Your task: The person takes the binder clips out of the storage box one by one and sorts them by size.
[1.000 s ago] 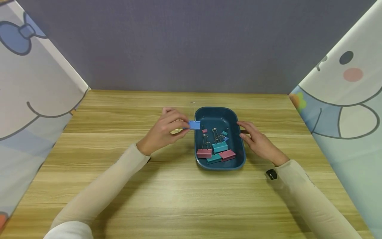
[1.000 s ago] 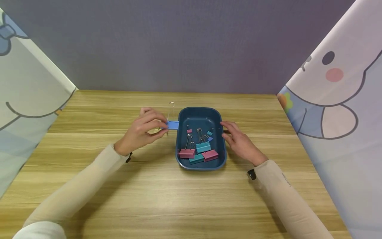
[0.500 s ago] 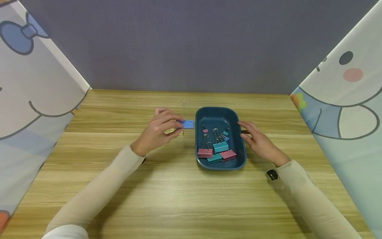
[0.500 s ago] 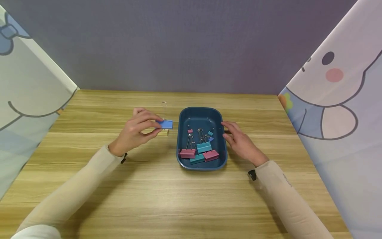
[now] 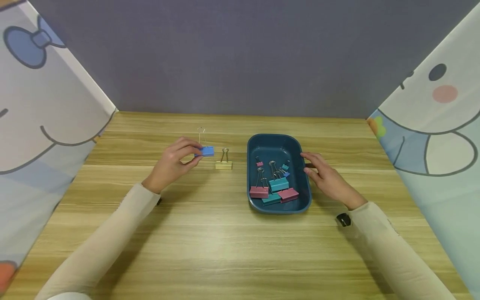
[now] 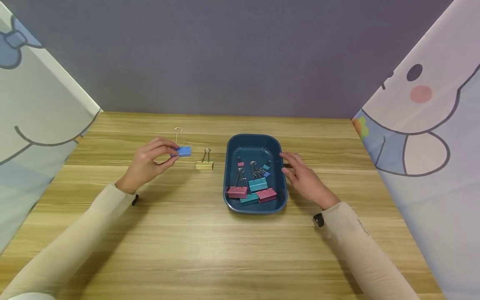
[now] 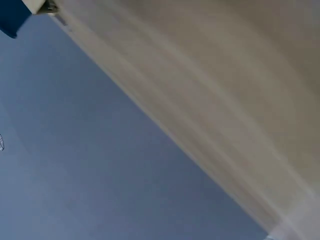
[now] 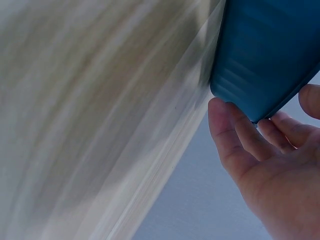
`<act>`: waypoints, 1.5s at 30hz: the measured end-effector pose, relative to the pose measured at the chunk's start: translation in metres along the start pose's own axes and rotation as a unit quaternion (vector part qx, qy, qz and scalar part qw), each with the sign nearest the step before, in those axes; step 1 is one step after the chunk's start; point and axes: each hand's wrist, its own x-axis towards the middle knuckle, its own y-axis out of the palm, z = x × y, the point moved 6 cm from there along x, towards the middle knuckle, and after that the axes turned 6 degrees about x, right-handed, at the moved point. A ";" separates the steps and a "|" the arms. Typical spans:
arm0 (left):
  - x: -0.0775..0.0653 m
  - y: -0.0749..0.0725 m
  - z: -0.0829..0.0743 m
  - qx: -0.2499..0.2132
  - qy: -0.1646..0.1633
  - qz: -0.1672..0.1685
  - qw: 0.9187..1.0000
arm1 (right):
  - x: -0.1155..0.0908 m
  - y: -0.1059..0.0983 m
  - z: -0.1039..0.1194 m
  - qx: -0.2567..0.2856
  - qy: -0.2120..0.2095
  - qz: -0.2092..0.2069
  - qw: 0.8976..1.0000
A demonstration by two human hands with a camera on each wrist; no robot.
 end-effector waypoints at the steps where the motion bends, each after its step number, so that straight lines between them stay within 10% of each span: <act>1: -0.002 -0.001 0.004 0.006 -0.011 0.003 1.000 | 0.000 0.000 0.000 0.002 0.003 0.000 1.000; 20: -0.013 0.004 0.044 0.064 -0.074 0.104 0.990 | 0.000 -0.001 0.000 -0.018 0.002 -0.004 1.000; 36: -0.019 0.039 0.057 0.000 -0.082 0.275 0.958 | 0.000 -0.001 -0.001 -0.011 0.012 0.003 1.000; 45: -0.023 0.049 0.057 -0.008 -0.090 0.301 0.949 | 0.000 -0.002 0.001 -0.015 -0.001 0.001 1.000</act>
